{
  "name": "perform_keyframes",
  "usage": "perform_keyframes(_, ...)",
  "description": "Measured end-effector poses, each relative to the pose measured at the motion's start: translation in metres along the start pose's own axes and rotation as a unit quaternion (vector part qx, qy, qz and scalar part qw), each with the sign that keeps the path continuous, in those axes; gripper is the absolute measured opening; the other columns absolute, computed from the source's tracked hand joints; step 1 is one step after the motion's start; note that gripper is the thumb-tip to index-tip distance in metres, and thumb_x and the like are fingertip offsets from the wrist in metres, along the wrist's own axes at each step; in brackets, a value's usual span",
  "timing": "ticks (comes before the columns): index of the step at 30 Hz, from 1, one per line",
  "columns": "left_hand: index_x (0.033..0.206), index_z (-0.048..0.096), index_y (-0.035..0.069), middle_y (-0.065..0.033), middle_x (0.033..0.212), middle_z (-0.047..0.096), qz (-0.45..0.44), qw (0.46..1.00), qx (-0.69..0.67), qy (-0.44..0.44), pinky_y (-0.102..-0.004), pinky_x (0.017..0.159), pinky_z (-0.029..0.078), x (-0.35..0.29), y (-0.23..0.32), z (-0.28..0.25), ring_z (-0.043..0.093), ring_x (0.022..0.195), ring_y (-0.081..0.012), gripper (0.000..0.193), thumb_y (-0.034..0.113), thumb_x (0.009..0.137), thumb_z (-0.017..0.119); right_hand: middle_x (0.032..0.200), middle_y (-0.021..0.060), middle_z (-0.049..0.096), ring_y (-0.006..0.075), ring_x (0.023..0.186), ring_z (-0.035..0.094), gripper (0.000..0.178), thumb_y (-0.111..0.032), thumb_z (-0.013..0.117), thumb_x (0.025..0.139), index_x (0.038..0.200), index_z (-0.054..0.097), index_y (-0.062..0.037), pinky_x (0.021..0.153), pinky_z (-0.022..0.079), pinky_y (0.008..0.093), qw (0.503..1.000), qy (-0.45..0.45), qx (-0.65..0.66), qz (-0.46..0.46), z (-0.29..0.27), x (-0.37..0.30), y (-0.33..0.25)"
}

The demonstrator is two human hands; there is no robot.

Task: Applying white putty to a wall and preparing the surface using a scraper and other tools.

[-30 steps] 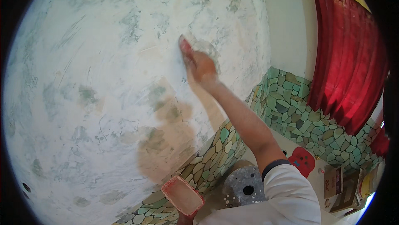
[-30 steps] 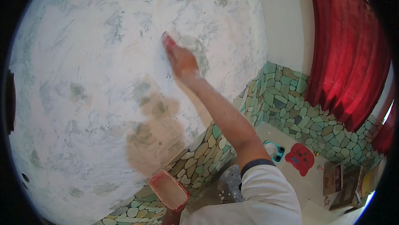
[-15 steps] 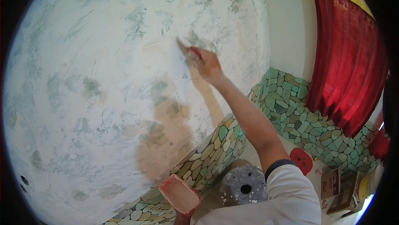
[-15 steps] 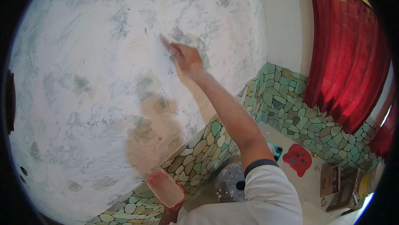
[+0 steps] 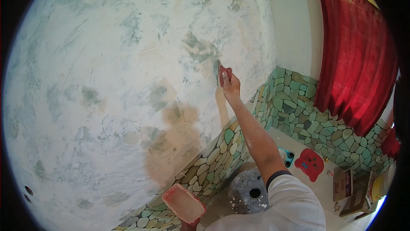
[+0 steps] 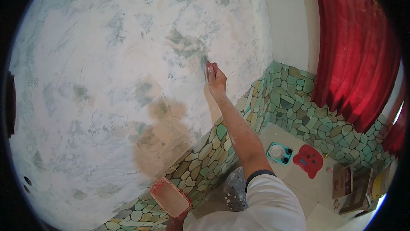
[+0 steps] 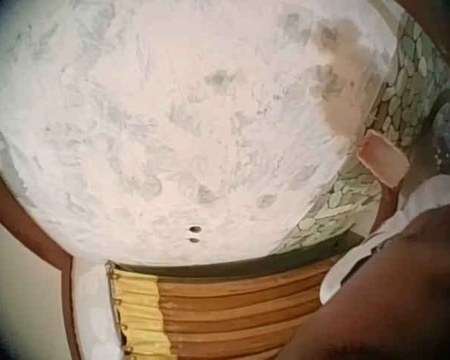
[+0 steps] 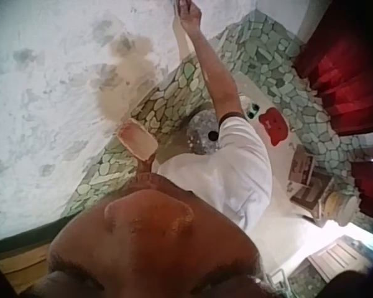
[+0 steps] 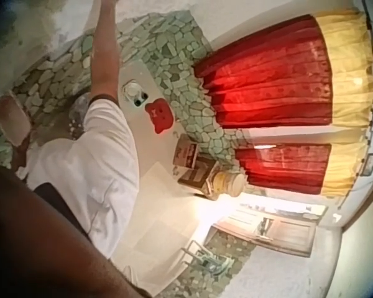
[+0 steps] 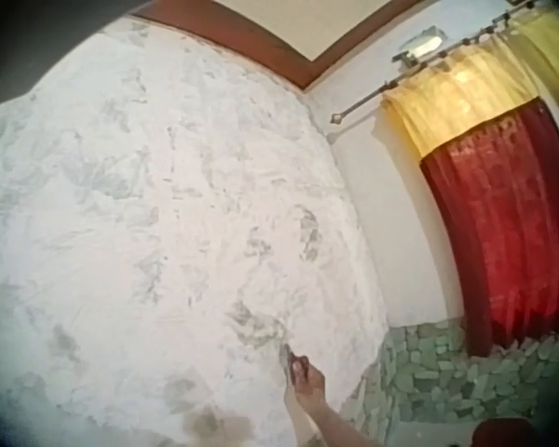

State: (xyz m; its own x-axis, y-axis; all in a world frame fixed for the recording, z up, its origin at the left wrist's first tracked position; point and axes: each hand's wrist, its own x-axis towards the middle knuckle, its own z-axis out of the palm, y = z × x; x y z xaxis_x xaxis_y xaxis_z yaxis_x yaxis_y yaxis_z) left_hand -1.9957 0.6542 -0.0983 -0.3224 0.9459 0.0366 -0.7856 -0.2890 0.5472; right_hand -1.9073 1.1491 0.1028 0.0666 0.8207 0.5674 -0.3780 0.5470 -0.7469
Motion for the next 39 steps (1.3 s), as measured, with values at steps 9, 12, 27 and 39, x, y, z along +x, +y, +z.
perform_keyframes(9, 0.14, 0.036, 0.007, -0.0133, 0.135, 0.049, -0.01, 0.985, -0.172, 0.008, -0.0608, 0.103, 0.034, -0.003, -0.004, -0.015, 0.048, 0.124, -0.0336, 0.066, 0.053, 0.093, 0.039, 0.082, 0.0072, 0.066, 0.0136, 0.071, 0.056, 0.031, -0.027, 0.053, 0.096, 0.106, 0.061, 0.0007, 0.067, 0.046, 0.0303, 0.99, 0.001, -0.077, -0.122, 0.108, -0.042, -0.083)
perform_keyframes(12, 0.139, 0.038, 0.008, -0.0127, 0.134, 0.05, -0.033, 0.998, -0.047, -0.018, -0.0605, 0.103, 0.034, 0.002, -0.004, -0.017, 0.048, 0.123, -0.0329, 0.065, 0.053, 0.092, 0.041, 0.092, 0.0138, 0.066, 0.0253, 0.08, 0.061, 0.026, -0.021, 0.054, 0.093, 0.111, 0.061, -0.0022, 0.074, 0.048, 0.0348, 0.95, -0.066, -0.172, -0.254, 0.114, -0.08, -0.116)
perform_keyframes(27, 0.138, 0.04, 0.011, -0.0109, 0.135, 0.05, 0.009, 1.0, -0.005, 0.002, -0.0603, 0.101, 0.036, 0.0, 0.0, 0.002, 0.049, 0.122, -0.0328, 0.064, 0.054, 0.091, 0.044, 0.105, 0.0196, 0.063, 0.0363, 0.095, 0.058, 0.031, -0.01, 0.054, 0.086, 0.116, 0.059, -0.0025, 0.084, 0.046, 0.0426, 0.908, -0.042, -0.322, -0.264, 0.095, -0.017, -0.125)
perform_keyframes(39, 0.138, 0.041, 0.02, -0.0063, 0.132, 0.052, 0.176, 0.971, -0.154, -0.048, -0.0506, 0.097, 0.042, -0.022, 0.031, 0.046, 0.051, 0.119, -0.0275, 0.061, 0.058, 0.091, 0.043, 0.079, 0.003, 0.063, 0.0139, 0.066, 0.058, 0.019, -0.015, 0.055, 0.093, 0.105, 0.061, -0.0011, 0.059, 0.045, 0.0265, 0.946, -0.314, 0.064, 0.046, 0.091, -0.174, -0.154)
